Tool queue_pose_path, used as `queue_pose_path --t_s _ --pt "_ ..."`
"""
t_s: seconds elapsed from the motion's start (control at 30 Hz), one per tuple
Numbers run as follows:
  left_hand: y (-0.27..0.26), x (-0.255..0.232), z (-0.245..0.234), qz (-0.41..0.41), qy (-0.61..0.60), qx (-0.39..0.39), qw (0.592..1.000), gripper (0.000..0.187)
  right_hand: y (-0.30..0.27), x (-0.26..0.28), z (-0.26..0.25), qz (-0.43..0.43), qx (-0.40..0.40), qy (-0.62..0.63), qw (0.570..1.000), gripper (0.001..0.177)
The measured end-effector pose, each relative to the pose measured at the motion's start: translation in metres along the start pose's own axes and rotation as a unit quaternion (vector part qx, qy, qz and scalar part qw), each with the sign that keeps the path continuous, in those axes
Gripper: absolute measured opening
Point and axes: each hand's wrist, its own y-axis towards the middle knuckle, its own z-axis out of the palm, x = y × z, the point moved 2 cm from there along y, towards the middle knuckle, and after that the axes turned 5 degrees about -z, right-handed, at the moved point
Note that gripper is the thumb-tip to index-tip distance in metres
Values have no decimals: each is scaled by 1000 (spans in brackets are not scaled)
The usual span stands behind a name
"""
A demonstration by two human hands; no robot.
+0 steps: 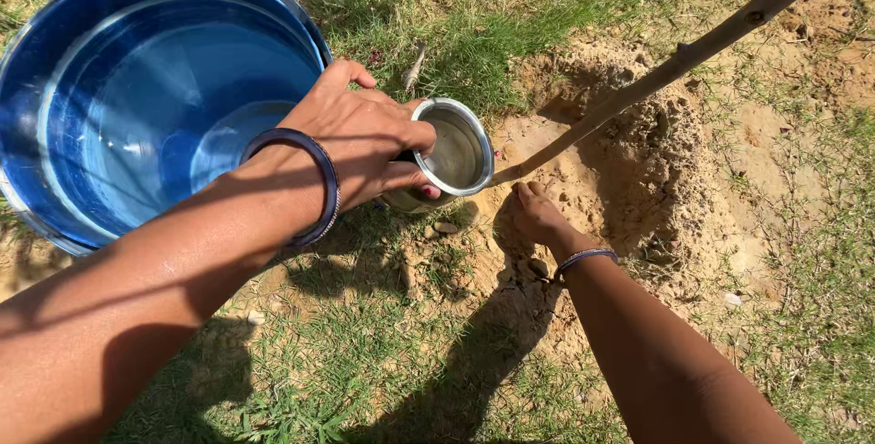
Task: The person waters two small saplings by hand using a metal cup filled from a blue bucket. The person dips the cup into the water, pours it around the base of one plant, clears some dirt with their hands, and then repeats the process for a second sapling.
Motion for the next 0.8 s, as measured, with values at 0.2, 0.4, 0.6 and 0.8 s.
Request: queue_pose_path --t_s 0.2,0.4,0.6,0.8 --pt "-4 -1 -2 2 -13 -7 1000 21 -14 25 -7 61 -74 -21 995 33" --pt "-5 -3 -4 -13 15 16 1000 23 -15 18 -9 50 -148 18 988 11" --pt "-1 -4 -6 -13 13 6 1000 24 -24 22 -16 -27 -92 71 993 12" --pt "-1 -4 -3 -21 61 38 997 24 -40 26 -33 -45 57 -70 995 21"
